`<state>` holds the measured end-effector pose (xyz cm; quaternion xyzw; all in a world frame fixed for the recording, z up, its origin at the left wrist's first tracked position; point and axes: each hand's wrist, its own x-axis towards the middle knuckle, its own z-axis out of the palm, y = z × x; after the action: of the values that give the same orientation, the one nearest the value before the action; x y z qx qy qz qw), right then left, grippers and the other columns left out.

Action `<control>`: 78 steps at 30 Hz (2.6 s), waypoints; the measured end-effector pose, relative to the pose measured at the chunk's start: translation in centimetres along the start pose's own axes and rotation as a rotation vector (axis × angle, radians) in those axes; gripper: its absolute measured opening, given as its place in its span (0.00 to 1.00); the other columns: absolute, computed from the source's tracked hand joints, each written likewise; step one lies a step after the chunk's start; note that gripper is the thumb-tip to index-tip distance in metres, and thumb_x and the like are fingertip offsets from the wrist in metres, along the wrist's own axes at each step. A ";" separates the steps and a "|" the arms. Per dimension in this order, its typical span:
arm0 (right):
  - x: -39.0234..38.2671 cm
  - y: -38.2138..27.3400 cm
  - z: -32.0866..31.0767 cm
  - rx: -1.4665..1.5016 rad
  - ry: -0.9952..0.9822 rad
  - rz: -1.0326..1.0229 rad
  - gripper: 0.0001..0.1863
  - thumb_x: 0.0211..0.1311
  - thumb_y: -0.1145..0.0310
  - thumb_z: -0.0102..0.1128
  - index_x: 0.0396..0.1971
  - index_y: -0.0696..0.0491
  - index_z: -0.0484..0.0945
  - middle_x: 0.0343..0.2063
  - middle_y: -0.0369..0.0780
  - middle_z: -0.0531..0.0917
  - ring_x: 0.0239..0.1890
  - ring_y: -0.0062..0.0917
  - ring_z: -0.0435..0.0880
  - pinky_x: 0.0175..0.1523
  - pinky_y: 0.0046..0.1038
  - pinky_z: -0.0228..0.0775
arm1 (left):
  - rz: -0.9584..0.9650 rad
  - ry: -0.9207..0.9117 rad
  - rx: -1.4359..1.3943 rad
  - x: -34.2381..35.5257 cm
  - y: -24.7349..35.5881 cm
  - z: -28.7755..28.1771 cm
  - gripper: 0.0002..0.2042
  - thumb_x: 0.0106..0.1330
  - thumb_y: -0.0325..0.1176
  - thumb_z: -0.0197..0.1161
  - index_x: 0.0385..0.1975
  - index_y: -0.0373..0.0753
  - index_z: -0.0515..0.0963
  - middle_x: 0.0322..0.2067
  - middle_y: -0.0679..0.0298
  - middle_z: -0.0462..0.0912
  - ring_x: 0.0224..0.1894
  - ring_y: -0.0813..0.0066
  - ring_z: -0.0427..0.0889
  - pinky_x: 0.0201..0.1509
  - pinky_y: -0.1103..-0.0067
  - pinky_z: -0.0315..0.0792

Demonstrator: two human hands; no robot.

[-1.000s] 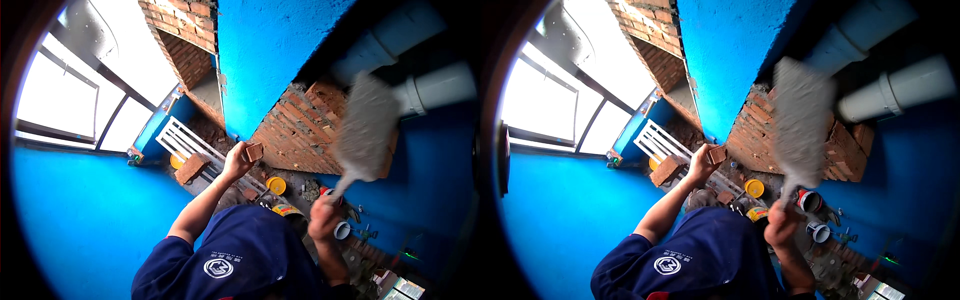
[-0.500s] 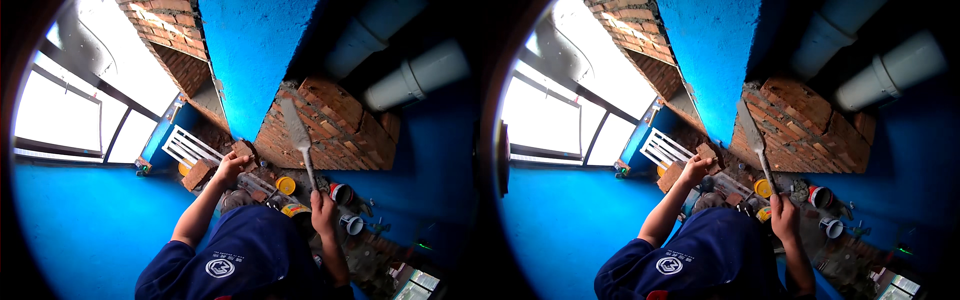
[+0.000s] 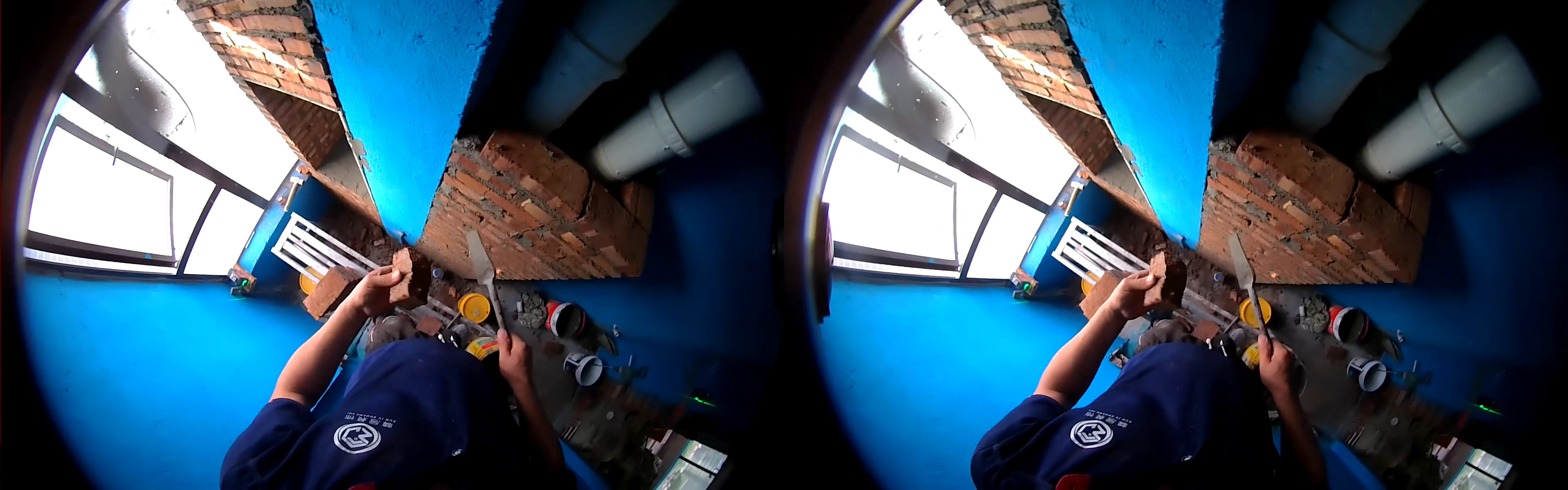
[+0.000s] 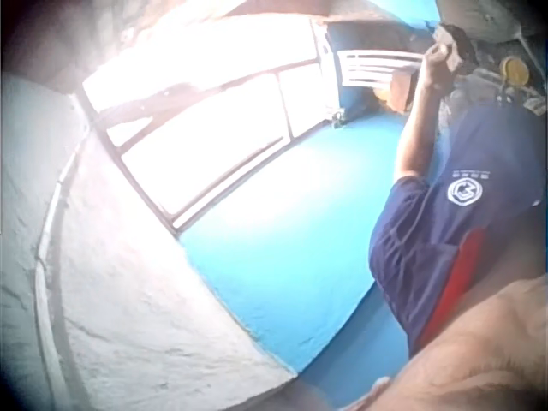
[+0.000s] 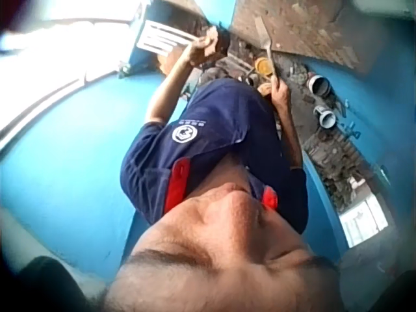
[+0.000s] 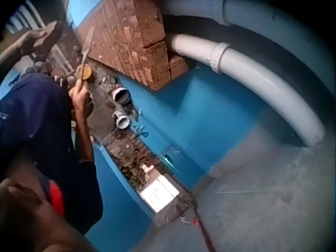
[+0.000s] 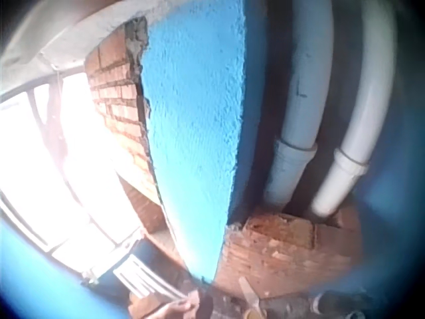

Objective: The person applies mortar to a brick and places it on a brick structure, then applies more mortar to the top and side of the structure using a trowel.

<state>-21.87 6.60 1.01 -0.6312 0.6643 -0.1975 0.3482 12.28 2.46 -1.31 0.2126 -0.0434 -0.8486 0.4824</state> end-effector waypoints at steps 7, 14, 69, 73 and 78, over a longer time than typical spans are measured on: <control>4.9 -8.3 -2.3 0.346 -0.154 -0.441 0.29 0.46 0.64 0.73 0.48 0.56 0.72 0.43 0.41 0.81 0.43 0.24 0.80 0.46 0.29 0.72 | -0.394 -0.050 -0.153 1.9 -2.1 5.3 0.23 0.63 0.50 0.51 0.51 0.38 0.70 0.34 0.54 0.77 0.25 0.64 0.77 0.23 0.79 0.71; 5.2 -9.7 -2.0 0.732 -0.444 -0.254 0.31 0.47 0.70 0.72 0.52 0.58 0.70 0.45 0.39 0.79 0.48 0.22 0.76 0.54 0.25 0.67 | -0.751 -0.189 -0.241 2.8 -2.6 8.1 0.29 0.65 0.58 0.36 0.49 0.39 0.71 0.25 0.49 0.77 0.19 0.67 0.76 0.13 0.84 0.66; 0.3 -11.4 -6.0 0.139 0.261 -0.436 0.14 0.65 0.65 0.43 0.23 0.56 0.70 0.12 0.34 0.66 0.14 0.23 0.65 0.20 0.26 0.57 | 0.364 0.389 0.429 4.5 0.9 6.5 0.20 0.54 0.26 0.67 0.45 0.35 0.69 0.39 0.58 0.80 0.39 0.69 0.81 0.44 0.75 0.76; 0.8 -6.1 -1.4 -0.203 -0.040 -0.099 0.14 0.64 0.60 0.49 0.26 0.55 0.74 0.21 0.51 0.78 0.28 0.49 0.78 0.26 0.42 0.66 | 0.366 0.220 0.409 5.2 1.4 7.1 0.21 0.54 0.25 0.66 0.48 0.34 0.69 0.40 0.57 0.79 0.40 0.68 0.81 0.45 0.73 0.76; -2.2 1.4 0.7 -0.262 -0.104 -0.105 0.17 0.64 0.54 0.49 0.29 0.53 0.77 0.21 0.50 0.79 0.28 0.48 0.79 0.29 0.43 0.67 | 0.174 -0.033 0.532 1.9 5.2 11.0 0.27 0.57 0.27 0.65 0.58 0.38 0.65 0.45 0.59 0.78 0.47 0.67 0.78 0.51 0.69 0.73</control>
<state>-22.45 9.04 -0.01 -0.7145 0.6316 -0.0940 0.2858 11.16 -3.34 9.46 0.3133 -0.2906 -0.7661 0.4801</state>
